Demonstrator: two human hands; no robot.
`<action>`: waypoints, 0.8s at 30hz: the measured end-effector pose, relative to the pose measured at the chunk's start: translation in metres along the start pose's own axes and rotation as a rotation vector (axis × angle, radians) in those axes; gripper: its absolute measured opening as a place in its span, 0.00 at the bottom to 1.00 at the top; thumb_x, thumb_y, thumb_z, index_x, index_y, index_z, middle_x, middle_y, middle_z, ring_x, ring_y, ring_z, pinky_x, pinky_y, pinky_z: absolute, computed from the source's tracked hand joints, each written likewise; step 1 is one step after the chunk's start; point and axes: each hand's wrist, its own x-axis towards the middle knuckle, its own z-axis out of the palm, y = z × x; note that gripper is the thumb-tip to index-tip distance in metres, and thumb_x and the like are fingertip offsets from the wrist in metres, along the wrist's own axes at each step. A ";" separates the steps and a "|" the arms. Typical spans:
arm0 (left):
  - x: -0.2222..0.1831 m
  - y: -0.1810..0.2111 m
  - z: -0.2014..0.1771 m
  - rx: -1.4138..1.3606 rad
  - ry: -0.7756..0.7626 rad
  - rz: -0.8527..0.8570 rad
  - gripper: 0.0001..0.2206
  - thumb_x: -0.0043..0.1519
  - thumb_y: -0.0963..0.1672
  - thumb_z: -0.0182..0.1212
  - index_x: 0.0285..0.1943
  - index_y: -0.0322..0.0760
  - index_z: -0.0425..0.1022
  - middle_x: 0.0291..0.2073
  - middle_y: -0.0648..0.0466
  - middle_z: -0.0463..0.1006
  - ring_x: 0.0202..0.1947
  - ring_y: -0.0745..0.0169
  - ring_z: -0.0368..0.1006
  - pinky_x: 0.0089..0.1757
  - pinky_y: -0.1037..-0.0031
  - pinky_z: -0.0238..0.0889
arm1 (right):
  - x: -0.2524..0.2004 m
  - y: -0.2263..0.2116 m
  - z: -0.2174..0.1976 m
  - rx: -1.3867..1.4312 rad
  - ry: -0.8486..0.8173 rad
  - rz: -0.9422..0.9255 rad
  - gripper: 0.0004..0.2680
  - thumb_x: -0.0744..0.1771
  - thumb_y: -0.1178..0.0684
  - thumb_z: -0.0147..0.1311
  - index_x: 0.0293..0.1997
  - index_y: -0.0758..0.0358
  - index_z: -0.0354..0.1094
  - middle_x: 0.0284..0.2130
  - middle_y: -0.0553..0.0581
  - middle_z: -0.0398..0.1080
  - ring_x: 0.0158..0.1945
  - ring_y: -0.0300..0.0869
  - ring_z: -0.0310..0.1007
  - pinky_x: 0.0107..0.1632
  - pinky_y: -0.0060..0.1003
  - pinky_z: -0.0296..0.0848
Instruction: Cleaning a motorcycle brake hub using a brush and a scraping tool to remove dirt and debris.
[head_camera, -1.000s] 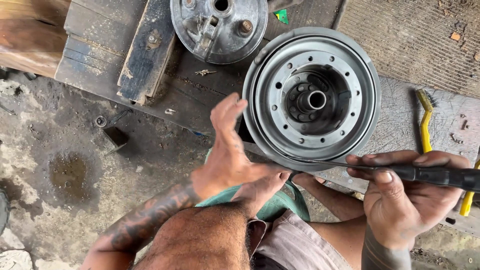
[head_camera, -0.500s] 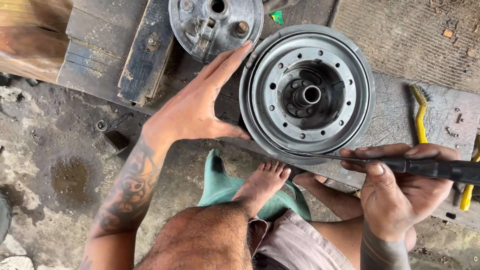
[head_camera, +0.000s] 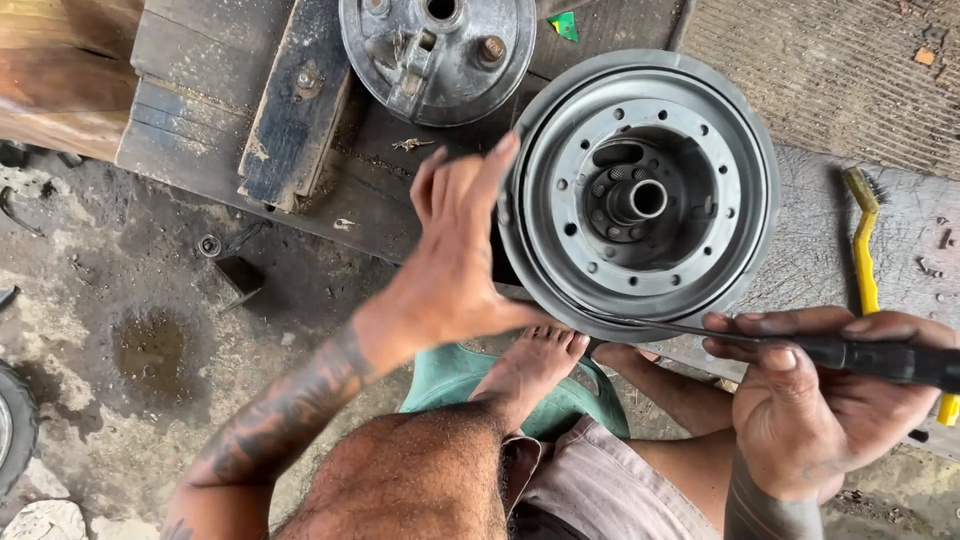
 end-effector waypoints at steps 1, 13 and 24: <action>-0.006 0.009 0.010 0.012 0.141 -0.002 0.64 0.51 0.70 0.64 0.83 0.43 0.26 0.65 0.45 0.57 0.59 0.55 0.60 0.70 0.52 0.45 | -0.001 -0.002 0.004 -0.062 0.011 -0.040 0.15 0.71 0.64 0.48 0.58 0.59 0.43 0.33 0.69 0.58 0.33 0.50 0.69 0.39 0.54 0.84; 0.005 -0.014 -0.044 0.057 0.126 0.071 0.57 0.50 0.71 0.57 0.74 0.35 0.39 0.70 0.41 0.46 0.73 0.44 0.47 0.73 0.50 0.44 | -0.007 -0.013 0.025 -0.147 0.039 -0.153 0.16 0.69 0.60 0.49 0.56 0.60 0.40 0.31 0.71 0.57 0.28 0.56 0.69 0.36 0.52 0.80; 0.014 -0.003 -0.041 -0.135 -0.085 0.063 0.64 0.55 0.57 0.86 0.82 0.42 0.27 0.83 0.42 0.42 0.85 0.44 0.42 0.78 0.50 0.32 | -0.018 -0.035 0.076 -0.159 -0.018 -0.221 0.17 0.64 0.68 0.56 0.44 0.78 0.41 0.36 0.77 0.70 0.38 0.58 0.81 0.33 0.39 0.86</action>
